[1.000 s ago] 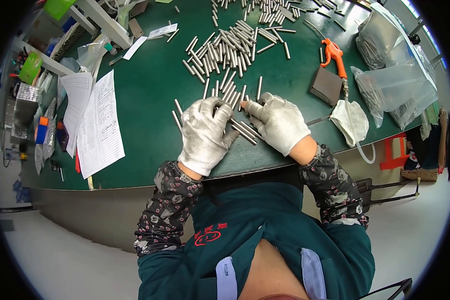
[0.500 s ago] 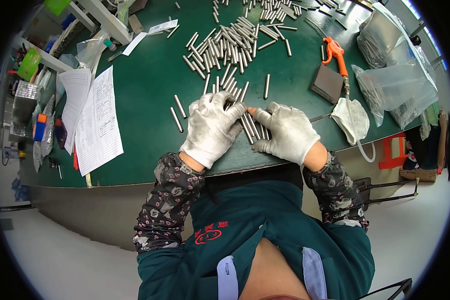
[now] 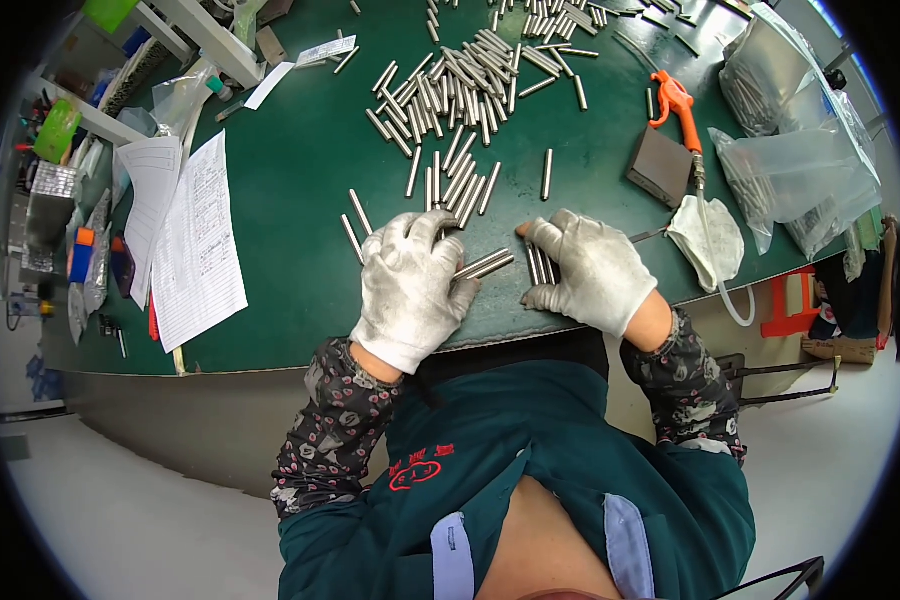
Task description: Sorting and aligning small cylindrical metal rods on a workbench for packaging.
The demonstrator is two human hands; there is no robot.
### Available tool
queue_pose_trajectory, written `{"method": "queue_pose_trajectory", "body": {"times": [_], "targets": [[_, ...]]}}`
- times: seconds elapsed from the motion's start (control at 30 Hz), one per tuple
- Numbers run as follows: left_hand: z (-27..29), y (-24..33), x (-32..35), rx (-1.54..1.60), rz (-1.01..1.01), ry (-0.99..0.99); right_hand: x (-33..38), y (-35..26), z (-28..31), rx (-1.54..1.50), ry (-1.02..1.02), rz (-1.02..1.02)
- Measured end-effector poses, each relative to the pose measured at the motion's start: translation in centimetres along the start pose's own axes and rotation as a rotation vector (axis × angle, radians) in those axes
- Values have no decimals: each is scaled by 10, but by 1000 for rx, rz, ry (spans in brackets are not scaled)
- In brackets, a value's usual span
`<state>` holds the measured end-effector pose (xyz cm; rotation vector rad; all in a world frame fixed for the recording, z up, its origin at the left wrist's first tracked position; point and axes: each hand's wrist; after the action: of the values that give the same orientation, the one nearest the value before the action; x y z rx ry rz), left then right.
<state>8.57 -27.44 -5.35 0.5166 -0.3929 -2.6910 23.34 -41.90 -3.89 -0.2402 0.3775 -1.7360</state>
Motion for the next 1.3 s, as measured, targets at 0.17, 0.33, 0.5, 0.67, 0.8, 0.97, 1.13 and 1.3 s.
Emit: {"method": "queue_pose_trajectory", "body": {"times": [0.17,0.33,0.5,0.67,0.8,0.97,1.13,1.3], "targets": [[-9,15,3,-12,51,79,1,-13,-5,43,17,-22],[-15,17,7,99,72,84,2,-11,-6,-8,118,-13],[-6,15,5,70,91,22,-3,-16,-9,68,87,-47],[0,9,3,27,62,25,-5,-18,-8,97,71,-45],[1,3,4,-33,8,50,-5,-13,-4,61,46,-25],[-8,12,-2,-25,-121,72,-6,-14,-4,27,-4,26],[-9,-2,-11,58,-139,269,-6,-5,5,-62,177,21],[4,-2,-33,-18,99,110,-27,30,-1,322,308,-42]]}}
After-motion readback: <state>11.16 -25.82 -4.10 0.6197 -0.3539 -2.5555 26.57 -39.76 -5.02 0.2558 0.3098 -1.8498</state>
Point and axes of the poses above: each hand's wrist, its own x-axis away from the middle knuckle, its own z-axis out of the back of the hand, y = z × x, and after that the axes turned 7 degrees about z, right-handed
